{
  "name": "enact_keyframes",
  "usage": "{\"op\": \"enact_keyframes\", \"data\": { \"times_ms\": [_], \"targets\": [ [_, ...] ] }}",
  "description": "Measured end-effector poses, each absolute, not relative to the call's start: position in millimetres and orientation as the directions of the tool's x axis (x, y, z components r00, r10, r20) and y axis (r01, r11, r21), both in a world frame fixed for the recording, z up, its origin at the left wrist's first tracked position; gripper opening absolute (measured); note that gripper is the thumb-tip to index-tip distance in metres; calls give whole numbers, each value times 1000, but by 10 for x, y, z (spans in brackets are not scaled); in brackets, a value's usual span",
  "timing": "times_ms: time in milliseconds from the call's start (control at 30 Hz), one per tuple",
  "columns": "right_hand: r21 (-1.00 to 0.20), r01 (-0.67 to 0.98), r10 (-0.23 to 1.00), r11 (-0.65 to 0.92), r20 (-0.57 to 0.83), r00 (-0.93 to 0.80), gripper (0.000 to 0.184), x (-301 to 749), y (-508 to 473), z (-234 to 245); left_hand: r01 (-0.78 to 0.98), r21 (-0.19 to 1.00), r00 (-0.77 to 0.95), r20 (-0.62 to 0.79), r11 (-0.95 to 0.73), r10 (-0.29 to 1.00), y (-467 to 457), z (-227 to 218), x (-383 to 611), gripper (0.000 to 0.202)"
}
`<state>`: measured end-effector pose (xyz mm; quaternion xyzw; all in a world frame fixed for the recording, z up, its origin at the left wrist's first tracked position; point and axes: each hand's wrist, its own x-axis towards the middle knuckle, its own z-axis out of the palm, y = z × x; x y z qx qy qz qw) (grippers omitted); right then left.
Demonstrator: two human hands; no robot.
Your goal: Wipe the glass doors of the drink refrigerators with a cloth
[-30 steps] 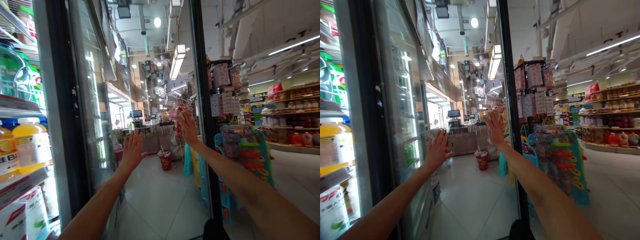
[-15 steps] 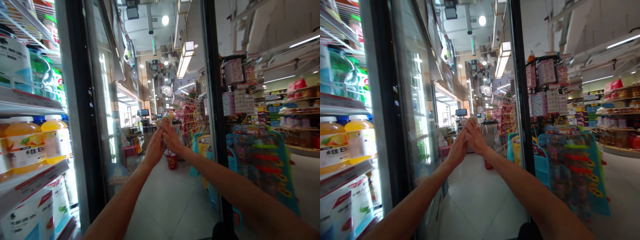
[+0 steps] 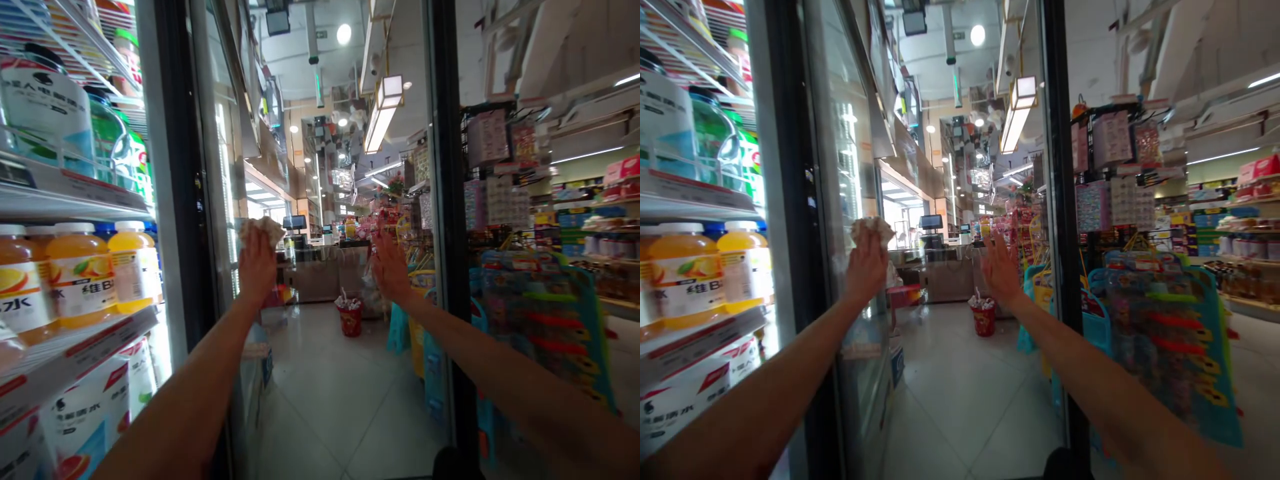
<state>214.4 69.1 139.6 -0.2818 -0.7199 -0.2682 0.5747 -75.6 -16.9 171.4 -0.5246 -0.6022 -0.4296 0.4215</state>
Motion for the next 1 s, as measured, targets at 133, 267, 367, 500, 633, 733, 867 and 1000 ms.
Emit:
{"op": "enact_keyframes", "data": {
  "times_ms": [133, 267, 367, 500, 633, 733, 867, 1000],
  "targets": [
    [160, 776, 93, 610, 958, -271, 46, 2187, 808, 1293, 990, 128, -139, 964, 64, 225, -198, 1767, -897, 55],
    [144, 818, 95, 557, 967, -235, 45, 2098, 813, 1240, 978, -191, 207, 916, -80, 343, 51, 1539, -235, 48],
    [186, 828, 97, 529, 956, -276, 45, 2181, 796, 1266, 941, -315, 339, 880, -125, 331, 155, 1480, -50, 48],
    [288, 818, 74, 498, 926, -371, 45, 2406, 791, 1321, 997, -69, 76, 972, -35, 221, 17, 1618, -660, 53],
    [289, 834, 75, 471, 928, -365, 45, 2473, 831, 1330, 992, 109, -99, 986, -68, 136, -79, 1724, -969, 51],
    [277, 832, 86, 480, 929, -359, 45, 2449, 894, 1318, 993, 38, -18, 986, -112, 168, -20, 1686, -654, 43],
    [325, 816, 18, 478, 925, -379, 45, 2457, 945, 1292, 996, -47, 56, 990, -73, 126, 105, 1690, -264, 34],
    [366, 802, -29, 472, 916, -400, 45, 2444, 947, 1281, 977, -196, 200, 979, -82, 45, 287, 1763, -87, 31]
  ]
}}
